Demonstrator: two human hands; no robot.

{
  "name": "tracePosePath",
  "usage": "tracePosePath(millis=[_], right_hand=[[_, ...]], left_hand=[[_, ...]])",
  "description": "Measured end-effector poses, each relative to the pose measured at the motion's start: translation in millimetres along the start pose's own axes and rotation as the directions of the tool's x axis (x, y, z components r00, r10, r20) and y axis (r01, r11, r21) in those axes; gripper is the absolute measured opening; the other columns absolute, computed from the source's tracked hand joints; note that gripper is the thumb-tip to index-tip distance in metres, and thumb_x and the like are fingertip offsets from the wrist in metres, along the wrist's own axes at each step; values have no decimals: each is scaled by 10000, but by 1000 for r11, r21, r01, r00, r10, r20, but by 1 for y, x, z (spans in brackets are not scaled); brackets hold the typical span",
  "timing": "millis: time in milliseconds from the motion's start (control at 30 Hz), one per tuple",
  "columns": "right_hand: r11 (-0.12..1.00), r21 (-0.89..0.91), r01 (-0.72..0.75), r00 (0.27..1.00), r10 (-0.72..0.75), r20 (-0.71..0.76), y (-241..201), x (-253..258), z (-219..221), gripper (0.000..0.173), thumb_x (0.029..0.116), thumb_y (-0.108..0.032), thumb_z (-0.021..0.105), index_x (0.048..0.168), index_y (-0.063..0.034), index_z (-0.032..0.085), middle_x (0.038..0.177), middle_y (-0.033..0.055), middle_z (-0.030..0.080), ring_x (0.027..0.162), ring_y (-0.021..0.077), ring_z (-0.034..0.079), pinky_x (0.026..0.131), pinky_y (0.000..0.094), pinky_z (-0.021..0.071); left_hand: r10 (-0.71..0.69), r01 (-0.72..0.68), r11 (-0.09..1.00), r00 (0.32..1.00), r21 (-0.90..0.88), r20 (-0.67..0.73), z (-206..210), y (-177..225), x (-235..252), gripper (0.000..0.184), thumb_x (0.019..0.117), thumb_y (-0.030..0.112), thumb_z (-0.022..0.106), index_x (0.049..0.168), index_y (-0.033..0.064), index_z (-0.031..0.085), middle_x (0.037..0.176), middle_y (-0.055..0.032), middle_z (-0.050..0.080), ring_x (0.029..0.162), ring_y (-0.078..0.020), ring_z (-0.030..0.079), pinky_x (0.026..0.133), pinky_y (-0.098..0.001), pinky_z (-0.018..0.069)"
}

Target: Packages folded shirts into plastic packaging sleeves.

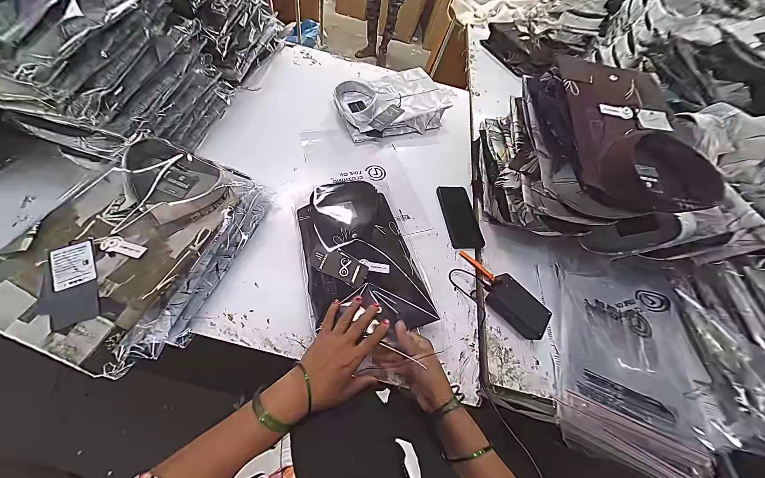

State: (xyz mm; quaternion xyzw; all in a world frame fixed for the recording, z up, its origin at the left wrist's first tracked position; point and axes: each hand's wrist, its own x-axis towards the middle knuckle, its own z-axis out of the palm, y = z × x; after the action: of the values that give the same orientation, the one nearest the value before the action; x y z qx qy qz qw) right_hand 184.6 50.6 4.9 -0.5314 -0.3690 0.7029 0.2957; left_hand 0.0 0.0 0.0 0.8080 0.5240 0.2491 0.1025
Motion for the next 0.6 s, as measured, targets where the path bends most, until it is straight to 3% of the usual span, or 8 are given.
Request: tracePosePath(millis=[67,100,167,233,300,400,500,600], right_hand=[[925,-337,173,980,-195,-31,3,-11,-2,374,1076,-211,466,878,14,690,673,19,704,566,64,670,534,228,560],[797,-491,351,902,-429,-50,9,-16,1,286,1011,-170,536,854,-26,726,715,-15,717,640,12,674,610,181,552],[328,-734,595,600,-789,134,19,-5,4,282,955,-173,570,1025,13,770,1029,123,771,1004,194,732,928,334,557],[7,-794,607,481,-799,361,17,16,8,386,977,-200,541,1222,57,693,1307,240,661,1262,416,601,1071,568,441],[-76,-834,547,547,-722,424,5,30,21,543,926,-197,554,1345,148,563,1427,330,535,1353,539,476,1067,713,352],[-2,-861,508,646,-661,382,-26,47,48,682,1006,-373,488,1434,157,456,1509,351,428,1422,513,401,1140,676,285],[48,-900,434,766,-546,340,-49,60,74,721,1000,-396,550,1512,89,398,1512,267,484,1443,490,386,1164,691,208],[-18,-904,427,767,-522,373,-59,61,75,632,943,-290,662,1430,88,517,1344,322,588,1279,531,528,1078,727,305]], left_hand=[[-42,47,998,994,52,-100,4,-3,-13,688,869,544,655,1414,129,598,1485,-184,548,1398,-465,469,1065,-748,340],[-29,38,997,991,66,-131,3,-1,-14,607,900,523,625,1378,150,625,1467,-162,570,1395,-442,483,1064,-741,344],[35,-19,997,971,72,-235,4,-2,-11,400,978,411,553,1255,168,708,1360,-85,668,1340,-356,563,1079,-664,380],[68,-55,998,909,42,-411,6,-4,-3,270,1024,254,516,1049,168,771,1150,-21,764,1171,-218,680,1080,-469,452],[95,-105,994,855,9,-510,2,-4,4,242,1032,179,519,999,159,758,1079,-11,774,1111,-148,695,1100,-373,443],[166,-195,981,837,-1,-522,-1,3,14,227,1029,166,534,1019,154,761,1092,-13,770,1138,-146,678,1140,-381,402],[179,-205,979,872,-8,-455,-2,7,15,333,1057,388,493,1097,201,766,1201,-9,742,1264,-216,615,1157,-498,358],[-141,17,964,879,-265,-457,-11,6,1,469,1056,522,430,1195,182,722,1387,-92,633,1426,-290,459,1204,-518,301]])
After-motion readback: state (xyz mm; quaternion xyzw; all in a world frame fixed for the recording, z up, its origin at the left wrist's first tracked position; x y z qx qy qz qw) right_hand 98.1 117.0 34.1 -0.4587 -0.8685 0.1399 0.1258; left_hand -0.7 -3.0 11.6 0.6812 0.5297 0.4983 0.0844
